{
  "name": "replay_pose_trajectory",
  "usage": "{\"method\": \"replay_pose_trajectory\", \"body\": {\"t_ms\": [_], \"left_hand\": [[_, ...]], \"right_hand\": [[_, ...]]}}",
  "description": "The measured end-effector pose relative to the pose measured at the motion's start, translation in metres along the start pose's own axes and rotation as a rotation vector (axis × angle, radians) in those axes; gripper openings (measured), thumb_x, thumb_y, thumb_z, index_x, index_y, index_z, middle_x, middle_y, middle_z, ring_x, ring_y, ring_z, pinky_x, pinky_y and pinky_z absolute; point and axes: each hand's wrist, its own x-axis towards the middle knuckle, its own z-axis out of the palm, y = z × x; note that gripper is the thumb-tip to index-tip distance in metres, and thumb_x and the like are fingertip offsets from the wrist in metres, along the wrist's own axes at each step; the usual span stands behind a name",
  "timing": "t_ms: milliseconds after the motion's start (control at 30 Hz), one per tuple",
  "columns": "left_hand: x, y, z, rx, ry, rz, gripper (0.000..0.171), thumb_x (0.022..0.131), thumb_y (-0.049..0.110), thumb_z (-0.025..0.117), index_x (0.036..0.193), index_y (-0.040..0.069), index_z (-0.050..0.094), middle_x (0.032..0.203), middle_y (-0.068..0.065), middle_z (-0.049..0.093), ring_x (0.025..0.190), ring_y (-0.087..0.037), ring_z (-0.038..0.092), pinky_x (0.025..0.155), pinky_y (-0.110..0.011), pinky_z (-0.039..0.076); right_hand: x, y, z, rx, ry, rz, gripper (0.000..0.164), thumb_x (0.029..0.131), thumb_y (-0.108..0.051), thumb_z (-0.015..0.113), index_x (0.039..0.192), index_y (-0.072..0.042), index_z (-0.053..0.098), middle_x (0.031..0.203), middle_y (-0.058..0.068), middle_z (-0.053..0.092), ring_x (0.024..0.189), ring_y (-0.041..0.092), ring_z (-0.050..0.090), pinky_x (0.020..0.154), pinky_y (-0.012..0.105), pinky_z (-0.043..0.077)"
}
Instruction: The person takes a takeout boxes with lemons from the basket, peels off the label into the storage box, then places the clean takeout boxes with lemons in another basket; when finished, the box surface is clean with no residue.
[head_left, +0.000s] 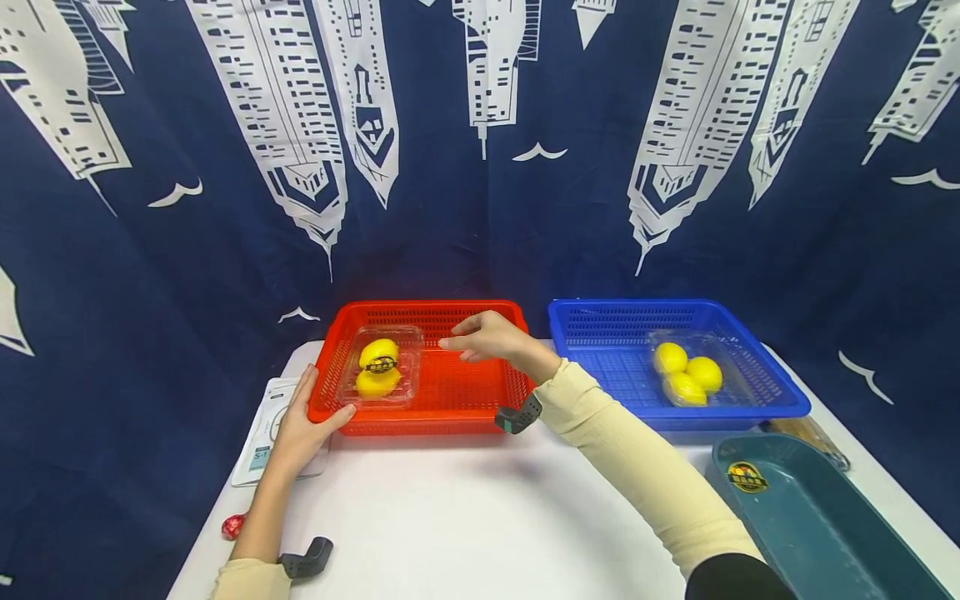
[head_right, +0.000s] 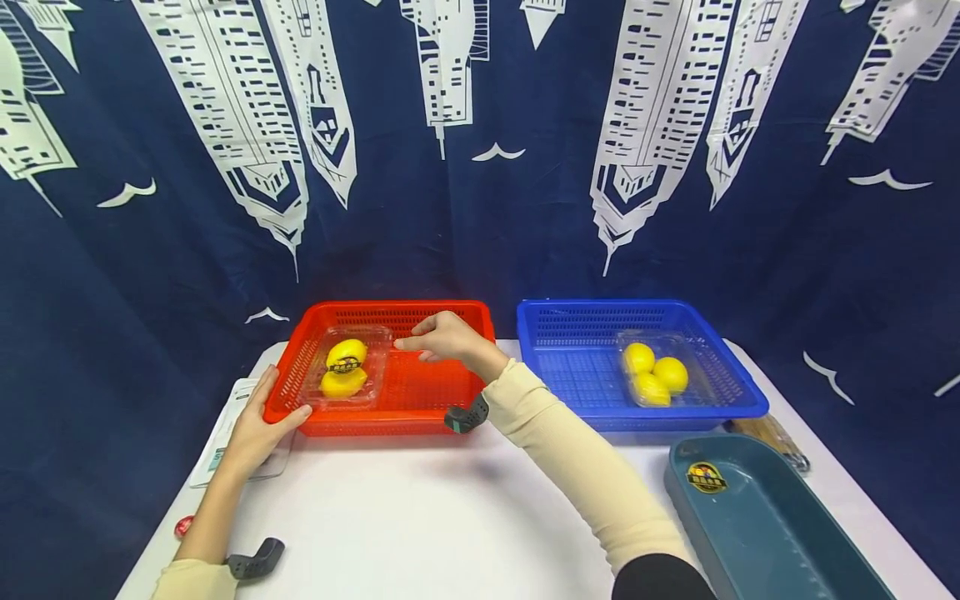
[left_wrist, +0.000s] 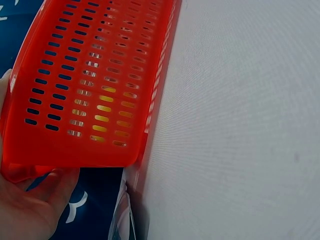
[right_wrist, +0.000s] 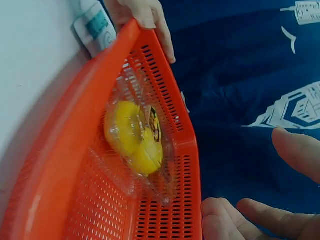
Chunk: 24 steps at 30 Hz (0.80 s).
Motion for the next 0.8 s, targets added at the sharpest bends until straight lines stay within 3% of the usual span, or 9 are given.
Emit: {"method": "replay_pose_trajectory", "body": {"t_ms": [333,667,800], "left_hand": [[0.001,-0.001,0.002,-0.007,-0.001,-0.001,0.102,0.084,0.039,0.073,0.158,0.014,0.009,0.166,-0.006,0.008,0.152,-0.033,0.013,0.12,-0.059,0.02],[0.0,-0.005,0.002,-0.007,0.011,0.003,0.101,0.083,0.038,0.074,0.158,0.014,0.01,0.166,-0.006,0.009,0.152,-0.034,0.014,0.119,-0.061,0.022],[0.001,-0.003,0.003,-0.006,0.012,0.0,0.101,0.083,0.038,0.073,0.158,0.015,0.01,0.166,-0.004,0.009,0.152,-0.033,0.014,0.119,-0.059,0.022]], "right_hand": [[0.026,0.004,0.012,0.081,-0.058,0.01,0.059,0.088,-0.027,0.072,0.133,0.005,0.053,0.133,0.017,0.06,0.108,0.03,0.068,0.104,0.045,0.049],[0.052,0.01,0.034,0.17,-0.088,0.02,0.046,0.09,-0.023,0.07,0.125,0.005,0.062,0.134,0.017,0.06,0.122,0.039,0.059,0.105,0.044,0.05],[0.063,0.014,0.043,0.216,-0.089,0.03,0.031,0.09,-0.021,0.069,0.11,0.003,0.068,0.13,0.021,0.062,0.122,0.04,0.059,0.107,0.046,0.047]]}}
